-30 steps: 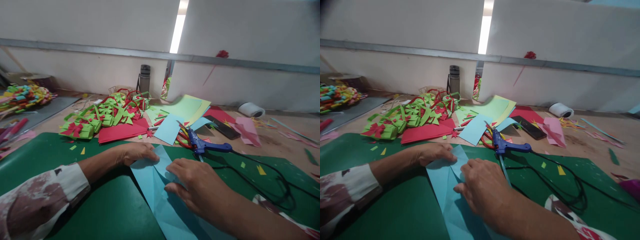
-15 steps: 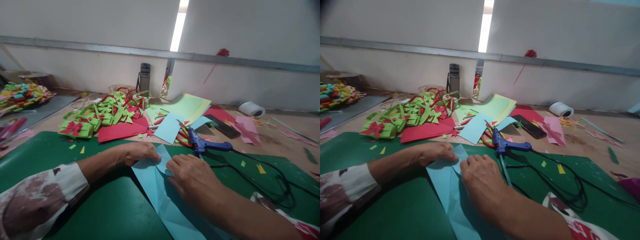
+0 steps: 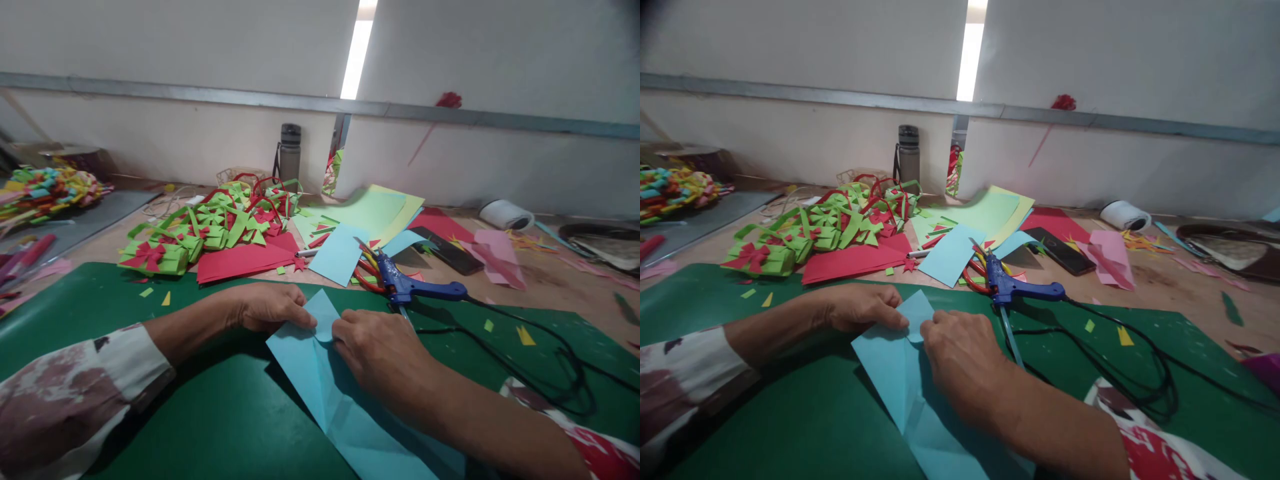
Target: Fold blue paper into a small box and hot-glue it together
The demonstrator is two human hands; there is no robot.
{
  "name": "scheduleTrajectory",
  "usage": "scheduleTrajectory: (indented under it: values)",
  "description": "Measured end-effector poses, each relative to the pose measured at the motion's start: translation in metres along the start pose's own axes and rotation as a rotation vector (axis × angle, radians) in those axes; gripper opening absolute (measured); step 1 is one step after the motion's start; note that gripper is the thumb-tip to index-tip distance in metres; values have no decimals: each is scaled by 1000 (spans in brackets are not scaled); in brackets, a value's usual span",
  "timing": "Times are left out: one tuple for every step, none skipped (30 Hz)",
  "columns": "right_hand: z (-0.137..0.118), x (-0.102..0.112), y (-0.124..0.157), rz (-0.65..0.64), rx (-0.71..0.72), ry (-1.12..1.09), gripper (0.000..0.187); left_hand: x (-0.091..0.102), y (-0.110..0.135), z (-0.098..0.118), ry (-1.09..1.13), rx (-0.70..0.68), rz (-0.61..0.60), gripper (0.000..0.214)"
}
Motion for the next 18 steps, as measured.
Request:
scheduleTrajectory:
  values:
    - [0,0,0,-1,-4,0,17,1,1,-1,-18,9,1,24]
    - [0,1,0,-3,-6,-2,17,2,3,-2,-35,21,5,24]
    - [0,1,0,-4,-6,-4,17,2,4,-2,-52,32,9,24]
    - [0,1,0,-3,-4,-7,17,2,5,-2,-66,39,13,23]
    - [-1,1,0,1,1,-12,17,1,6,-1,-77,46,16,23]
    - [-1,2,-1,7,5,-17,18,1,6,0,-85,51,21,22]
    - [-2,2,-1,15,7,-21,18,0,6,1,-90,55,26,21]
    - [-2,2,-1,19,7,-26,18,-1,7,1,-93,59,31,20]
    - [-1,2,-1,20,3,-28,18,-2,7,2,-95,62,37,19]
    - [-1,1,-1,20,-3,-28,18,-2,7,3,-97,64,41,18]
    - [0,1,-1,19,-9,-26,18,-3,7,3,-98,66,43,17]
    - [1,1,-1,18,-13,-23,18,-3,7,4,-99,67,43,17]
    - [1,1,-1,18,-15,-20,19,-3,7,4,-99,67,44,16]
    - [2,1,-1,18,-16,-17,19,-3,7,4,-98,66,45,16]
    - [2,1,-1,19,-15,-15,19,-3,7,4,-97,64,47,16]
    - [3,1,-1,20,-13,-14,19,-3,6,4,-96,61,50,16]
    - [3,1,-1,22,-14,-12,18,-3,6,4,-94,58,52,16]
    - [3,1,-1,24,-16,-9,18,-3,6,4,-92,56,53,16]
Point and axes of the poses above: each hand's wrist, its own y-axis away from the middle knuckle, its own x-axis out of the back of the hand, z = x × y, the point moved 6 cm from there along -y, towards the middle knuckle, and after that the axes turned 14 degrees about -y, right-handed, at the moved point
